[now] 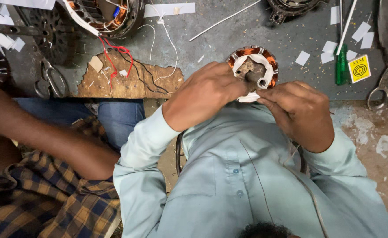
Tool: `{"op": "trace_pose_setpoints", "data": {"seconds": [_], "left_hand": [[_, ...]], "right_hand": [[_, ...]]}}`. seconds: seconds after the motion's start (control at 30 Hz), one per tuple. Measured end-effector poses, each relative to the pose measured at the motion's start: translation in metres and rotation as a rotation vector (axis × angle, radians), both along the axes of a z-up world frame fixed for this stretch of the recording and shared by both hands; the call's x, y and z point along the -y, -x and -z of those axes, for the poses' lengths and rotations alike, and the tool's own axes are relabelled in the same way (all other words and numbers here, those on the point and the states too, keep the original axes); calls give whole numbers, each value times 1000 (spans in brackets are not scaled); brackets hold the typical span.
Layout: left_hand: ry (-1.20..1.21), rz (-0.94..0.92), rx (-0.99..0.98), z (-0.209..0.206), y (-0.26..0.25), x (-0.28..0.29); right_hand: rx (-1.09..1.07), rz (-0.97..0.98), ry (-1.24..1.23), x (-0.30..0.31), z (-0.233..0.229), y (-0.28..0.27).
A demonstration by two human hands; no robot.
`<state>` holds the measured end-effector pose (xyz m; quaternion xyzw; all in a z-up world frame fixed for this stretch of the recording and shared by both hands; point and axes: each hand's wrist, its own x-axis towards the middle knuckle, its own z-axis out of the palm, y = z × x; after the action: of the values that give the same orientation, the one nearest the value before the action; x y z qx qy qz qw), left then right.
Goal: The person works at a cluttered workbench, handling a circular electrical component with copper windings. They use scissors to cut a white plastic strip, then insert and adjust wires within the component. The person also uses tape and handles red wire from a spool, manipulating the component and tools throughout.
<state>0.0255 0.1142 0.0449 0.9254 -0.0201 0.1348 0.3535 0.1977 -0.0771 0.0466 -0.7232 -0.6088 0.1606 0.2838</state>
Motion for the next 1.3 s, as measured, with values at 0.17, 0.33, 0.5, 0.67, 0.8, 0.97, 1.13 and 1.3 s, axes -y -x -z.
{"op": "trace_pose_setpoints", "data": {"seconds": [0.17,0.33,0.5,0.67,0.8,0.97,1.13,1.3], "left_hand": [[-76,-11,-20,-2,11,7],[-50,-67,-16,1,20,17],[14,-166,20,12,15,24],[170,-224,-31,17,9,28],[177,-243,-82,12,5,31],[162,-269,-114,5,-1,30],[143,-263,-142,3,0,34],[113,-295,-80,7,4,39]], "right_hand": [[29,8,58,5,3,-2],[39,-1,72,2,3,-3],[45,-2,49,3,6,-3],[26,-2,49,9,15,-6],[-13,-24,52,0,6,-9],[70,-174,-114,-3,-33,-18],[-857,-884,-379,8,-23,-7],[-1230,-892,-263,21,-5,4]]}}
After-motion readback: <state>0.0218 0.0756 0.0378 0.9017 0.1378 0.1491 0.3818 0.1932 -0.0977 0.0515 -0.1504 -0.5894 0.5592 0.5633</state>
